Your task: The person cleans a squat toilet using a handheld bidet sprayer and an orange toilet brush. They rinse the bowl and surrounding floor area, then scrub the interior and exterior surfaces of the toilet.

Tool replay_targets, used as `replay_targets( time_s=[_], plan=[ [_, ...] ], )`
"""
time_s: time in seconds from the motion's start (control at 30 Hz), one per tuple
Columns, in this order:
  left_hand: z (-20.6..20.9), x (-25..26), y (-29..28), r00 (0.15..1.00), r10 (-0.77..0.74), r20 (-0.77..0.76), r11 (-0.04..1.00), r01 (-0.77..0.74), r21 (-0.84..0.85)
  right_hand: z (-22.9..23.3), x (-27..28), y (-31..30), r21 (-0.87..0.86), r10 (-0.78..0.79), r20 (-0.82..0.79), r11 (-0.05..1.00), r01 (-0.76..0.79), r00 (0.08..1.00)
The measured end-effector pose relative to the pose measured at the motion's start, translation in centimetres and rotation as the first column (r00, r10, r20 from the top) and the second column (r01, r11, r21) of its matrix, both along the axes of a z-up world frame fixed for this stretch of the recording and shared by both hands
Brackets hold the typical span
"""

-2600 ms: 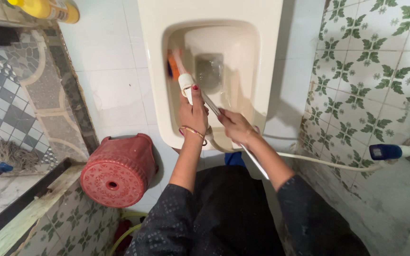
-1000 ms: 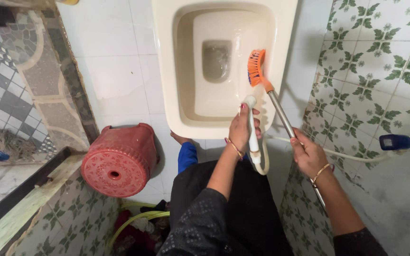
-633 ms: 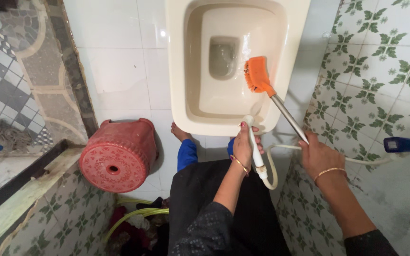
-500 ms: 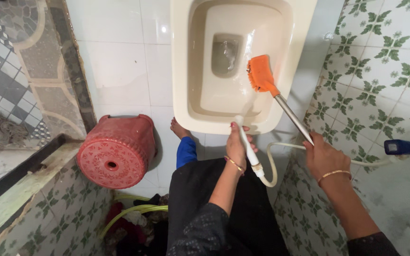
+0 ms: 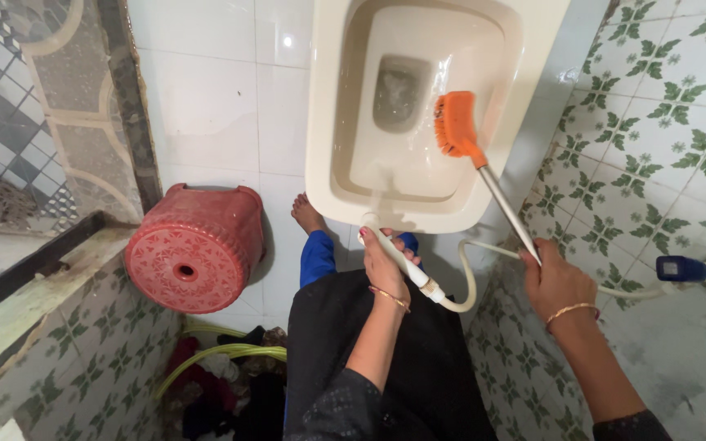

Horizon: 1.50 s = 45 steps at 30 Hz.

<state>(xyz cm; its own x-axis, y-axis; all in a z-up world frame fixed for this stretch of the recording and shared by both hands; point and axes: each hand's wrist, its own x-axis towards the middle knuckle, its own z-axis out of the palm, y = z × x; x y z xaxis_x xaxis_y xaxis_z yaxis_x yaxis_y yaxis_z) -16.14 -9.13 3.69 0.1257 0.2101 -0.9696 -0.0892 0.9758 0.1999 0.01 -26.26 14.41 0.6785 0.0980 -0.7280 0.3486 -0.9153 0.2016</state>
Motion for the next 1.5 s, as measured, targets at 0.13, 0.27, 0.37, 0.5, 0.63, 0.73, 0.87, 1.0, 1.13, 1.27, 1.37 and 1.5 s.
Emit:
replay_targets(
  time_s=[0.13, 0.27, 0.37, 0.5, 0.63, 0.73, 0.87, 1.0, 1.13, 1.27, 1.37, 1.5],
  plan=[
    [-0.6, -2.2, -0.5, 0.998, 0.063, 0.008, 0.996, -0.063, 0.057, 0.5, -0.5, -0.5, 0.05, 0.093, -0.144, 0.995, -0.086, 0.985],
    [-0.9, -5.6, 1.4, 0.982, 0.18, 0.051, 0.979, -0.184, 0.086, 0.9, -1.0, 0.2, 0.224, 0.349, -0.161, 0.924, -0.31, 0.923],
    [-0.9, -7.2, 3.5, 0.973, 0.217, 0.082, 0.965, -0.226, 0.133, 0.9, -1.0, 2.6, 0.155, 0.536, -0.319, 0.843, -0.515, 0.781],
    [-1.0, -7.0, 5.6, 0.965, 0.238, 0.109, 0.96, -0.25, 0.124, -0.9, 0.1, 8.2, 0.046, 0.685, -0.467, 0.65, -0.759, 0.559],
    [-1.0, -5.7, 6.9, 0.966, 0.216, 0.139, 0.956, -0.238, 0.168, -2.9, 3.2, 12.8, 0.102, 0.604, -0.215, 0.796, -0.597, 0.768],
    [-0.6, -4.4, 7.9, 0.966, 0.19, 0.174, 0.956, -0.222, 0.19, -2.7, 2.7, 14.0, -0.001, 0.561, -0.285, 0.811, -0.585, 0.777],
    [0.0, -2.3, 9.2, 0.954, 0.186, 0.234, 0.964, -0.223, 0.145, -1.2, 1.5, 15.2, -0.009, 0.592, -0.476, 0.736, -0.677, 0.65],
    [0.5, 0.0, 10.6, 0.974, 0.12, 0.19, 0.975, -0.152, 0.162, -1.6, 5.4, 18.9, -0.024, 0.428, -0.329, 0.887, -0.461, 0.842],
    [1.7, 1.8, 12.3, 0.978, 0.028, 0.205, 0.965, -0.08, 0.251, -2.1, 6.2, 20.8, -0.028, 0.414, -0.28, 0.898, -0.438, 0.866],
    [2.8, 3.5, 14.3, 0.977, -0.003, 0.213, 0.957, -0.059, 0.286, -2.1, 4.2, 20.1, 0.055, 0.544, -0.368, 0.822, -0.567, 0.754],
    [3.1, 5.2, 15.6, 0.973, -0.006, 0.232, 0.947, -0.069, 0.312, -3.0, 5.7, 20.5, 0.078, 0.519, -0.236, 0.853, -0.516, 0.821],
    [3.5, 7.3, 17.0, 0.971, -0.053, 0.231, 0.933, -0.035, 0.359, -4.4, 7.8, 22.3, 0.167, 0.308, -0.063, 0.941, -0.294, 0.949]
  ],
)
